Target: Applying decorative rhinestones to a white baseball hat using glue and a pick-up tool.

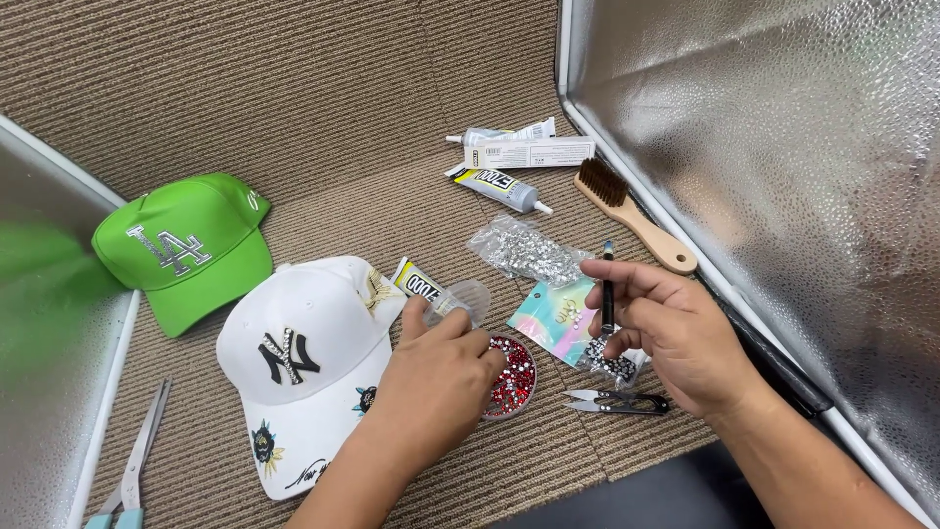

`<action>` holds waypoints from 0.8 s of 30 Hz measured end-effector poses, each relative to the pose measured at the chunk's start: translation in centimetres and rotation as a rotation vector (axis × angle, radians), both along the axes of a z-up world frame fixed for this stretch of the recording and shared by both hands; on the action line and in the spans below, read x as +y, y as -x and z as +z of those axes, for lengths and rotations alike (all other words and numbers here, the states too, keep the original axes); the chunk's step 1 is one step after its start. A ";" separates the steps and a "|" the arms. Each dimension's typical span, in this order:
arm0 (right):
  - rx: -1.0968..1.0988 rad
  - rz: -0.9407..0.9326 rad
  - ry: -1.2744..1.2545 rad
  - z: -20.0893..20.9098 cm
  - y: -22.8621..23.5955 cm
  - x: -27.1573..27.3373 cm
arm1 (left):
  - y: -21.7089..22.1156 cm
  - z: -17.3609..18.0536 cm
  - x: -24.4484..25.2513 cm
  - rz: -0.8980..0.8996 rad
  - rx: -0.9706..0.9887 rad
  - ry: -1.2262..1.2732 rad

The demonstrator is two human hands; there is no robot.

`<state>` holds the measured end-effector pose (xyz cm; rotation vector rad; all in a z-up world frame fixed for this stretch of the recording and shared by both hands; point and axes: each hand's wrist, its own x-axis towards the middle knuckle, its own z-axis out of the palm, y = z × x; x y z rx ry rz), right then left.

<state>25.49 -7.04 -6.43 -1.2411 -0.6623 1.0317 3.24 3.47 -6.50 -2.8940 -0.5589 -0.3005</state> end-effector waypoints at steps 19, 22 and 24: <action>-0.116 -0.079 -0.355 -2.6 -0.8 0.0 | 1.4 1.6 0.2 -0.035 -0.007 -0.087; 0.007 0.087 -0.457 -2.7 -0.3 -0.2 | 2.1 1.6 -0.3 -0.047 -0.144 -0.128; -0.052 0.174 -0.484 -1.9 0.9 -0.2 | 2.3 0.9 -0.9 -0.015 -0.282 -0.182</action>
